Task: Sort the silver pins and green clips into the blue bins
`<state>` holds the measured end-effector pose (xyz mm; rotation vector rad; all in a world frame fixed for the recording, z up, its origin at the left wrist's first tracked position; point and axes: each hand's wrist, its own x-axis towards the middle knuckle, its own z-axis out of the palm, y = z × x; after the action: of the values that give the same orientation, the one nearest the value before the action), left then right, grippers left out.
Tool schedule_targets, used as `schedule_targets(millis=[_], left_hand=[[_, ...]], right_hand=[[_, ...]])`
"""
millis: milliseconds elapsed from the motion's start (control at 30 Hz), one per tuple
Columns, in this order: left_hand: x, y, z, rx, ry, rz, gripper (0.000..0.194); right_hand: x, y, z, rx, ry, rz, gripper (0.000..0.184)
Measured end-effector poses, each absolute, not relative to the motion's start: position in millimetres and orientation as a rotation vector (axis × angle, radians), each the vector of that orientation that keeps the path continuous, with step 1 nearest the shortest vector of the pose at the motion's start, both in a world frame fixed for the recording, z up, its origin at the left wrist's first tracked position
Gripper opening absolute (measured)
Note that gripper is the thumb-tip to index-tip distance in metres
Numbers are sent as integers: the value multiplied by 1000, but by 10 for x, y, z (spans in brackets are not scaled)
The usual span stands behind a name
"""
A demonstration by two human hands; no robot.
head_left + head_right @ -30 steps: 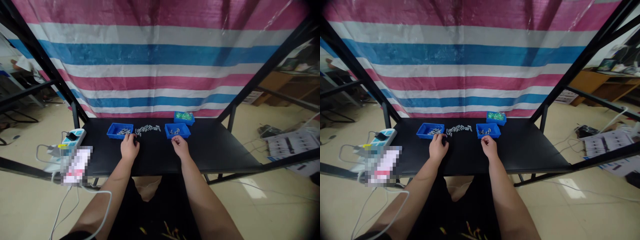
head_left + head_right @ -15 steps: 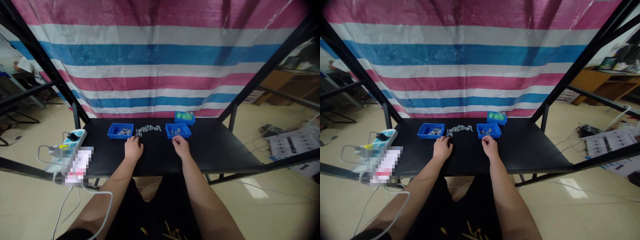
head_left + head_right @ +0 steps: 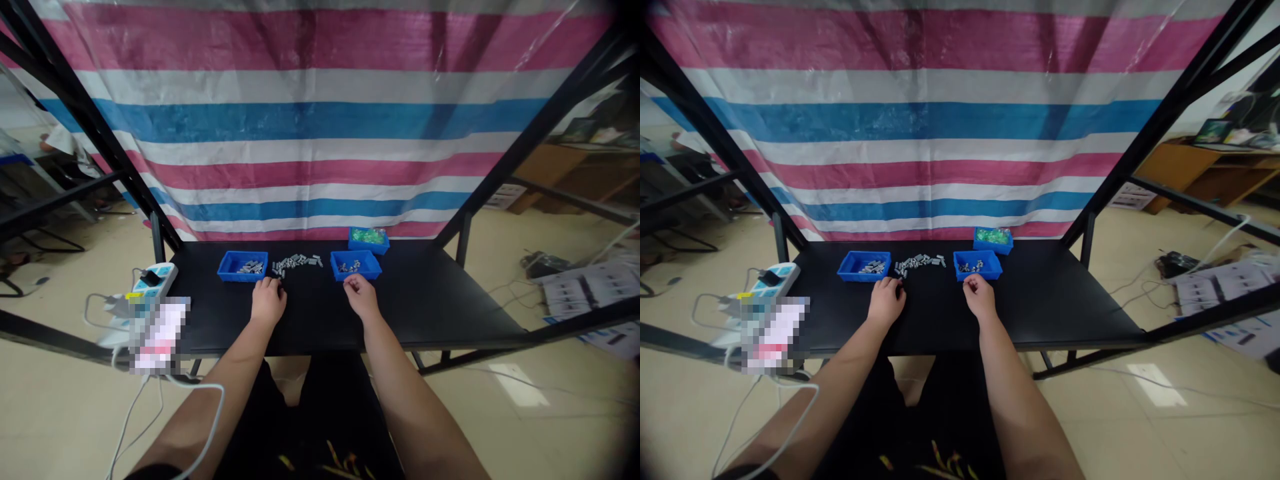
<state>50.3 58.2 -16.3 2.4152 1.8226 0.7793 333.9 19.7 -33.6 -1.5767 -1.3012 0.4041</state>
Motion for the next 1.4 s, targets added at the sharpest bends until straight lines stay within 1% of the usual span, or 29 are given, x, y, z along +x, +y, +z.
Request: schedule_targets(millis=[167, 267, 367, 467, 567, 667, 867, 1067, 1167, 1267, 1400], left_hand=[[509, 569, -181, 2348, 1569, 995, 19], [482, 576, -102, 2309, 1475, 1156, 16], [310, 671, 71, 2335, 1538, 1301, 17], [11, 835, 239, 2357, 1741, 1408, 16], [-266, 936, 282, 2410, 1832, 1334, 16], [-400, 908, 183, 2443, 1820, 1257, 17], [-350, 785, -50, 2301, 1756, 1156, 18], [-336, 778, -34, 2286, 1753, 1088, 12], [-330, 749, -8, 2320, 1746, 1158, 14], [-276, 699, 9, 2449, 1609, 1204, 16], [-104, 640, 1, 2692, 1307, 928, 29]], right_hand=[[3325, 194, -313, -1563, -1313, 409, 17], [3334, 200, -331, -1564, -1309, 402, 17], [3349, 208, -364, -1558, -1310, 410, 17], [3357, 219, -390, -1550, -1305, 415, 17], [3362, 233, -400, -1552, -1299, 415, 16], [3367, 244, -402, -1554, -1292, 416, 16], [3365, 227, -390, -1546, -1306, 415, 17], [3357, 227, -390, -1554, -1306, 405, 18], [3354, 230, -393, -1557, -1302, 400, 18], [3344, 223, -374, -1561, -1308, 406, 18], [3331, 211, -339, -1560, -1308, 408, 18]])
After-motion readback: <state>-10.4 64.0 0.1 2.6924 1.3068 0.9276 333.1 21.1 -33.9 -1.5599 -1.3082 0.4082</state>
